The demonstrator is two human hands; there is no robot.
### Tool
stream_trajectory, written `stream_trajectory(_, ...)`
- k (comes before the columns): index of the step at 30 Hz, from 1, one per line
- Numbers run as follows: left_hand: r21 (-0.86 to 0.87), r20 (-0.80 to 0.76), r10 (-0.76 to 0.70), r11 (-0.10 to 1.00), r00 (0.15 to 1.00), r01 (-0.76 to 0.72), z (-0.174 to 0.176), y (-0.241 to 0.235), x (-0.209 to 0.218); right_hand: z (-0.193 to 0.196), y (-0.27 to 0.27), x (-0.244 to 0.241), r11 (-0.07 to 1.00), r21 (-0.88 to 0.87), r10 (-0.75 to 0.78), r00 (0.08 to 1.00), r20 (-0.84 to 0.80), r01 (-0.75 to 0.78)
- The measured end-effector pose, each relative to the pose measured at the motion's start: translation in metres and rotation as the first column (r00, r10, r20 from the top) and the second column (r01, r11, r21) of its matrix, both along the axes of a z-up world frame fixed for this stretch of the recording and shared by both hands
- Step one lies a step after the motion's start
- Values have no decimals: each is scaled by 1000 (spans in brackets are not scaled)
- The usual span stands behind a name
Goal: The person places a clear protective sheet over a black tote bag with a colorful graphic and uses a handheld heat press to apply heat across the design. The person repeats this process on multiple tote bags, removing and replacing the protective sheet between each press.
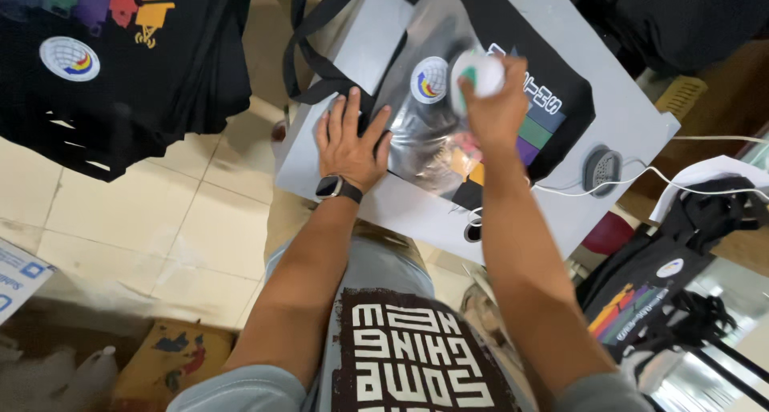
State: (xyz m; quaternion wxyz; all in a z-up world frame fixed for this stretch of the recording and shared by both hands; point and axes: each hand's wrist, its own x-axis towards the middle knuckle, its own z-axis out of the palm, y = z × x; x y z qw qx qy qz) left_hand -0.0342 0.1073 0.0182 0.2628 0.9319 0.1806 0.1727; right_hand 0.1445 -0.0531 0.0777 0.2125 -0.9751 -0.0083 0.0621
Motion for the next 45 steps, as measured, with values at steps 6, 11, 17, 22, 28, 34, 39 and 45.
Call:
stream_trajectory(6, 112, 80, -25, 994, 997, 15, -12, -4, -6, 35, -74, 0, 945, 312, 38, 981, 192, -98)
stream_trajectory(11, 245, 222, -34, 969, 974, -22, -21, -31, -3, 58, -173, -59, 958, 286, -32, 986, 163, -16)
stream_trajectory(17, 96, 299, 58, 991, 953, -90, -33, -108, 17, 65, -205, -104, 948, 285, -119, 988, -101, 143)
stream_trajectory(22, -324, 356, 213, 941, 910, -94, -20, -128, 18, 74, -181, -97, 957, 267, -69, 984, -163, 111)
stream_trajectory(28, -233, 155, -42, 969, 987, 78, -48, -123, 3, 52, -151, -85, 966, 244, -32, 980, -199, 81)
stream_trajectory(34, -245, 62, -156, 955, 986, 167, -49, -113, 5, 6, -123, -72, 992, 125, 28, 985, -172, -6)
stream_trajectory(39, -259, 14, -155, 954, 988, 153, -52, -114, 6, -15, -125, -4, 999, -32, 11, 1000, 26, -11)
stream_trajectory(45, -417, -105, -222, 895, 969, 159, -27, -111, 8, -11, -137, 67, 995, 102, 12, 997, 72, -19)
